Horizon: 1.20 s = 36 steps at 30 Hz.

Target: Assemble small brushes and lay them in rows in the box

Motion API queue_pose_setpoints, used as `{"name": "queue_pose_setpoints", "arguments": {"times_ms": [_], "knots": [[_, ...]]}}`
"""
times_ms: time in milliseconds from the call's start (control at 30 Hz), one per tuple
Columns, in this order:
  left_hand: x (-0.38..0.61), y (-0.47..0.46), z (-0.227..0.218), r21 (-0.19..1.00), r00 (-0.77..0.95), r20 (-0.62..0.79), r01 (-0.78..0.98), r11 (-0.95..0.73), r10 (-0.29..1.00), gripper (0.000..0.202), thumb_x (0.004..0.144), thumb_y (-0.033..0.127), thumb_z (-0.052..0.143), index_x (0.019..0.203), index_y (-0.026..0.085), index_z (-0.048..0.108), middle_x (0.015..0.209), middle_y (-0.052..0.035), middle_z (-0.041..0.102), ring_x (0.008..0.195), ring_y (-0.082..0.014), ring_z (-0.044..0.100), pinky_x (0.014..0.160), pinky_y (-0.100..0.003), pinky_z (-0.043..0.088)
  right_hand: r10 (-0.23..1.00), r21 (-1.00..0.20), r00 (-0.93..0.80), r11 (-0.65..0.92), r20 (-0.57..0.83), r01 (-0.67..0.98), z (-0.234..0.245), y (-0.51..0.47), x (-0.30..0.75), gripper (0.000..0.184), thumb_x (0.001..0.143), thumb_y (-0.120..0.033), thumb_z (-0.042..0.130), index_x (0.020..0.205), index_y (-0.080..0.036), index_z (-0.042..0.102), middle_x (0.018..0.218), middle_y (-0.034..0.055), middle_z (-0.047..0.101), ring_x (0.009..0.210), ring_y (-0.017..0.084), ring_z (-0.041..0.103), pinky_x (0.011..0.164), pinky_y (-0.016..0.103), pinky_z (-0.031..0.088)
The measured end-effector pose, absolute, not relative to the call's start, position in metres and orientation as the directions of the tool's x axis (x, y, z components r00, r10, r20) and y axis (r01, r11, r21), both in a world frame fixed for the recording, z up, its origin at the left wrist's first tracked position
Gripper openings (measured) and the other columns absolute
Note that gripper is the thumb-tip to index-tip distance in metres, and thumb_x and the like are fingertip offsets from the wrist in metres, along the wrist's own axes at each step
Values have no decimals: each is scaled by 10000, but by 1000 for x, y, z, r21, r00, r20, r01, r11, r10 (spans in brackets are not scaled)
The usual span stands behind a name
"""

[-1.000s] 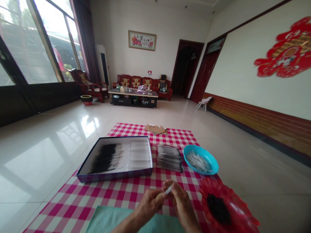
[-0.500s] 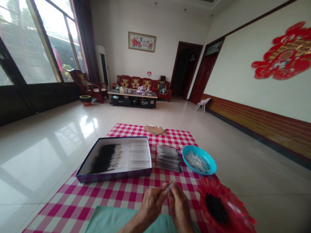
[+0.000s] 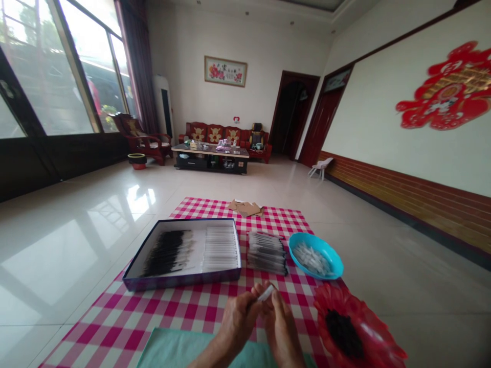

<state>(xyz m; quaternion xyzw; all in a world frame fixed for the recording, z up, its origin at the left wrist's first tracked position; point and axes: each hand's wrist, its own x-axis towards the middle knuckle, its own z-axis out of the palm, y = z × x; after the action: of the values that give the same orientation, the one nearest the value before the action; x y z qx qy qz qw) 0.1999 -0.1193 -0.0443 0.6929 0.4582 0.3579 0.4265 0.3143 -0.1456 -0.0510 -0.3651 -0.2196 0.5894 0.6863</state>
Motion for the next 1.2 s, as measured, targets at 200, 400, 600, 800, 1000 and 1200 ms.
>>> {"name": "queue_pose_setpoints", "arguments": {"times_ms": [200,400,600,800,1000,1200], "knots": [[198,-130,-51,885,332,222,327,-332,917,239,874,391,464,870,238,646,737,-34,635,709,-166,575,665,-243,384,942,-797,303,74,-141,-600,-57,-146,315,254,688,-407,732,830,-198,708,865,48,725,856,220,648,767,338,504],[193,-131,-40,826,624,-365,-126,549,691,413,710,570,607,667,164,544,447,66,395,343,-43,269,363,-185,176,972,-751,213,70,-95,-657,-50,-152,315,204,754,-392,682,811,-196,691,794,38,702,728,175,643,652,287,504],[188,-135,-39,637,783,-333,-225,738,526,398,654,511,696,695,155,521,473,80,395,340,-16,243,347,-158,129,989,-731,95,-17,-111,-682,-45,-153,315,241,728,-475,682,808,-247,682,762,26,698,745,201,652,606,296,492],[195,-123,-49,995,371,21,83,-56,929,388,787,526,553,683,155,590,490,26,495,416,-84,416,431,-208,275,984,-752,130,-6,-123,-659,-52,-146,312,316,745,-474,667,964,-245,678,956,59,713,854,221,653,734,345,492],[194,-132,-54,893,299,220,322,-315,929,209,851,388,509,774,249,643,695,-36,600,627,-153,521,591,-230,341,936,-874,332,61,-118,-481,-54,-146,311,242,719,-443,695,787,-211,709,810,24,716,764,180,637,671,269,484],[193,-138,-44,987,403,64,111,-117,913,348,834,489,505,699,188,616,549,5,515,506,-109,440,508,-226,290,945,-852,307,64,-117,-520,-53,-149,315,236,720,-432,700,779,-204,702,779,35,717,771,200,650,675,294,494]]}}
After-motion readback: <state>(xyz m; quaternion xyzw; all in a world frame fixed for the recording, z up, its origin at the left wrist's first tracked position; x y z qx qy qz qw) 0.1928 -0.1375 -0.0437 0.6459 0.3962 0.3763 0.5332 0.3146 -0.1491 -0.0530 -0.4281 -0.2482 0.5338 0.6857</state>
